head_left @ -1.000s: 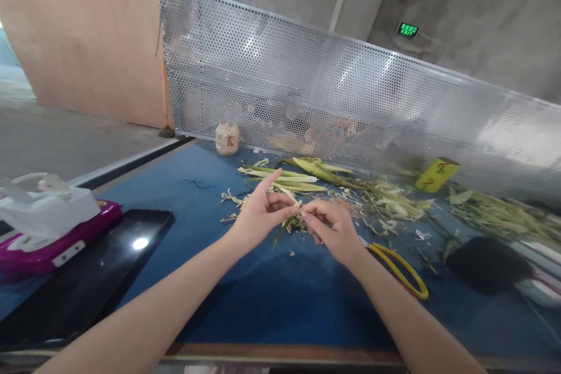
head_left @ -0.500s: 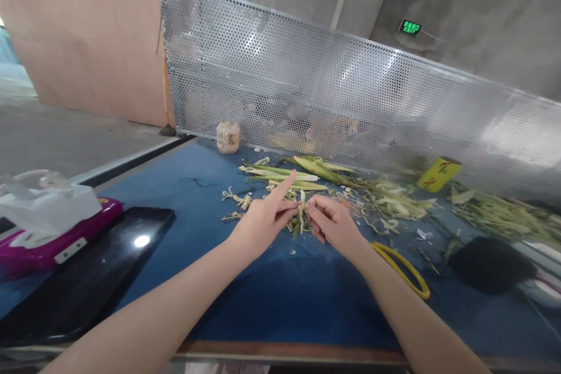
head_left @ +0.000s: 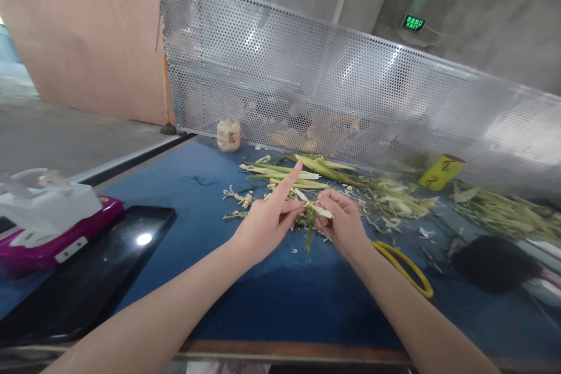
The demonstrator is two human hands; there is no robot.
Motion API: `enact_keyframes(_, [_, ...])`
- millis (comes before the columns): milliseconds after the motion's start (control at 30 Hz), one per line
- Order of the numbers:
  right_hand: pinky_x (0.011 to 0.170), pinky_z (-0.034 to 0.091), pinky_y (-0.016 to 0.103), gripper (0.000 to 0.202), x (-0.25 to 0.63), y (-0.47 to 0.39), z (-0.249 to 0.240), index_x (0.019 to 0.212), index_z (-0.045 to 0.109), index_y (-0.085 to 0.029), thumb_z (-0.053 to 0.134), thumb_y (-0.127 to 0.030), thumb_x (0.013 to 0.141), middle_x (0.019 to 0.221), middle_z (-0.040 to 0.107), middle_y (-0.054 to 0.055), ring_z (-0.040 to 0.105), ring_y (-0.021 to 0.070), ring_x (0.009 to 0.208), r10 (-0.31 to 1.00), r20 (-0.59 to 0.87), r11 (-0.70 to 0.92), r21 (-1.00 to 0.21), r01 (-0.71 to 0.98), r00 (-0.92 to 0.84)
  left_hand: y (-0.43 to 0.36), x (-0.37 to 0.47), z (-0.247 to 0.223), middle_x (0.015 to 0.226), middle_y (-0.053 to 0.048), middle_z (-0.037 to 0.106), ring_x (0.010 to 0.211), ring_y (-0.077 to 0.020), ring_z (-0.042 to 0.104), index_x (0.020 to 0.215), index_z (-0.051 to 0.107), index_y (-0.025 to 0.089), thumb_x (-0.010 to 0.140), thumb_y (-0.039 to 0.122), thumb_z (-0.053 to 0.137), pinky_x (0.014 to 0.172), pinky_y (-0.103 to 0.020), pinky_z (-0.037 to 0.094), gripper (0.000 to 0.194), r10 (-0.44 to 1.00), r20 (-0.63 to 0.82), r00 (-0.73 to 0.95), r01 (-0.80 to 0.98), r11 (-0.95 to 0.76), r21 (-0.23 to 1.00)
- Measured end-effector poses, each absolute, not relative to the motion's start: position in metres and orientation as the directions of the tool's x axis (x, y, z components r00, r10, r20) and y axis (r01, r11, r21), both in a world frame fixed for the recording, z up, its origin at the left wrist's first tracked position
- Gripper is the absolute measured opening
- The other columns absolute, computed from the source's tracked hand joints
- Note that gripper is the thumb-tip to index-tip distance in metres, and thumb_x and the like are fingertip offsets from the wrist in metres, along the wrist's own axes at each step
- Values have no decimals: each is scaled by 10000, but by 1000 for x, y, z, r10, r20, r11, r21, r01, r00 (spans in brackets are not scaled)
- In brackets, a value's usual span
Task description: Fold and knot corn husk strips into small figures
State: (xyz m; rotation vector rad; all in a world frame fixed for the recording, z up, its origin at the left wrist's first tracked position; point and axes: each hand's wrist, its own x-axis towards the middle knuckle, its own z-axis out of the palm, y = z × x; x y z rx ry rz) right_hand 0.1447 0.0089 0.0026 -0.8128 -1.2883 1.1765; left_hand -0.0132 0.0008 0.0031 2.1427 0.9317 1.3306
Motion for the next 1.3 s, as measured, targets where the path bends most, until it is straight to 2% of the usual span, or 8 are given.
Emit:
enact_keyframes(100, [318, 218, 149, 210, 142, 8, 4, 573, 423, -179, 566, -280, 688, 344, 370, -110, 281, 15, 262, 969, 230, 196, -938, -286, -91, -2, -11, 3, 893, -42, 712, 918, -205, 638, 1390, 122, 247, 802, 209, 504, 780, -316, 501, 702, 724, 625, 292, 299, -690, 659])
enact_keyframes(300, [322, 215, 153, 207, 144, 9, 8, 600, 412, -188, 562, -287, 702, 372, 355, -107, 256, 20, 278, 969, 219, 178, -942, -286, -115, -3, -12, 2, 837, -37, 719, 814, -202, 668, 1394, 94, 234, 789, 230, 533, 735, -307, 525, 748, 738, 634, 233, 300, -674, 675])
enact_keyframes(500, [548, 444, 255, 471, 148, 14, 6, 737, 485, -201, 391, -661, 712, 733, 561, 29, 525, 135, 636, 925, 320, 283, -940, -191, -204, -1, -15, 5, 1021, -97, 671, 983, -213, 610, 1392, 104, 161, 813, 273, 498, 759, -270, 516, 710, 752, 642, 148, 405, -638, 655])
enact_keyframes(633, [655, 441, 271, 376, 141, 9, -1, 900, 507, -214, 594, -500, 672, 815, 588, 28, 550, 157, 739, 890, 355, 360, -932, -37, -286, -2, -13, 4, 1129, -122, 612, 1048, -205, 572, 1376, 161, 148, 831, 275, 458, 790, -263, 507, 634, 737, 655, 164, 474, -641, 603])
enact_keyframes(733, [609, 407, 252, 193, 139, 6, -1, 791, 525, -200, 527, -392, 776, 650, 534, -11, 500, 117, 602, 898, 370, 387, -922, 28, -239, -4, -11, 4, 1106, -119, 622, 1046, -214, 574, 1348, 246, 159, 822, 279, 470, 815, -294, 502, 584, 741, 650, 171, 459, -644, 613])
enact_keyframes(867, [594, 378, 244, 122, 144, 6, 1, 752, 552, -193, 515, -304, 787, 596, 486, -32, 451, 104, 569, 895, 373, 390, -921, 23, -244, -5, -9, 6, 984, -100, 672, 1002, -229, 600, 1367, 195, 186, 783, 285, 536, 819, -343, 502, 683, 797, 593, 116, 256, -600, 757])
enact_keyframes(1000, [614, 370, 253, 130, 144, 5, -2, 717, 580, -183, 485, -248, 779, 601, 498, -20, 443, 109, 590, 881, 337, 338, -939, -55, -333, -4, -8, 10, 770, -36, 696, 733, -177, 660, 1384, 67, 183, 742, 295, 599, 711, -321, 526, 842, 884, 448, 130, -70, -443, 894])
enact_keyframes(1300, [594, 398, 229, 164, 140, 4, -2, 658, 604, -179, 602, -330, 721, 603, 548, -21, 486, 93, 572, 925, 295, 310, -950, 26, -240, 0, -8, 11, 687, -17, 691, 668, -159, 654, 1371, 158, 182, 672, 241, 672, 713, -316, 512, 869, 920, 376, 107, -172, -355, 919])
